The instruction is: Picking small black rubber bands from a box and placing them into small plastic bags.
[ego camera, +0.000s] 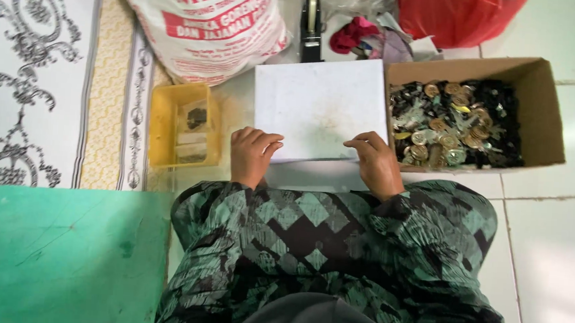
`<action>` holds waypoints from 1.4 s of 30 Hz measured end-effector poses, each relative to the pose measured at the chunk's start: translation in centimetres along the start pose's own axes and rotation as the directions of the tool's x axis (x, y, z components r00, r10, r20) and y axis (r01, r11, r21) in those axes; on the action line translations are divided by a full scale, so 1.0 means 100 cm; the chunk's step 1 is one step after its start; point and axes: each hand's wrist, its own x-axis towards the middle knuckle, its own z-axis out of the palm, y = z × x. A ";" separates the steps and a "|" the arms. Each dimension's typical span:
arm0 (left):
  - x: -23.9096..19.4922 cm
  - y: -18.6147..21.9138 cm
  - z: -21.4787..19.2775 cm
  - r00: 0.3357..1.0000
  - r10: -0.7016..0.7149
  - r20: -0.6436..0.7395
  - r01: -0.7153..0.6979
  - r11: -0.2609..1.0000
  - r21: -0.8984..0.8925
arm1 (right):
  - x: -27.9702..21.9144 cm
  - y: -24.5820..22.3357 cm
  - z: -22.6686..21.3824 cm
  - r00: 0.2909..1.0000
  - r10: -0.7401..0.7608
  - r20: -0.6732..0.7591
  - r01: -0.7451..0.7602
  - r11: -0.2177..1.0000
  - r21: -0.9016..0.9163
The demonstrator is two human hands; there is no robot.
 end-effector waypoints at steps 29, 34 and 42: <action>0.151 0.185 0.204 0.958 0.105 0.268 -0.075 0.990 -0.121 | -0.003 0.210 -0.136 0.973 0.221 -0.067 -0.230 0.916 -0.327; 0.145 0.171 0.281 0.927 0.227 0.300 -0.225 0.974 -0.041 | 0.028 0.230 -0.093 0.965 0.250 0.074 -0.211 0.915 -0.344; 0.144 0.182 0.335 0.858 0.046 0.512 -0.245 0.912 0.328 | 0.037 0.265 -0.025 0.936 0.256 0.243 -0.093 0.844 -0.529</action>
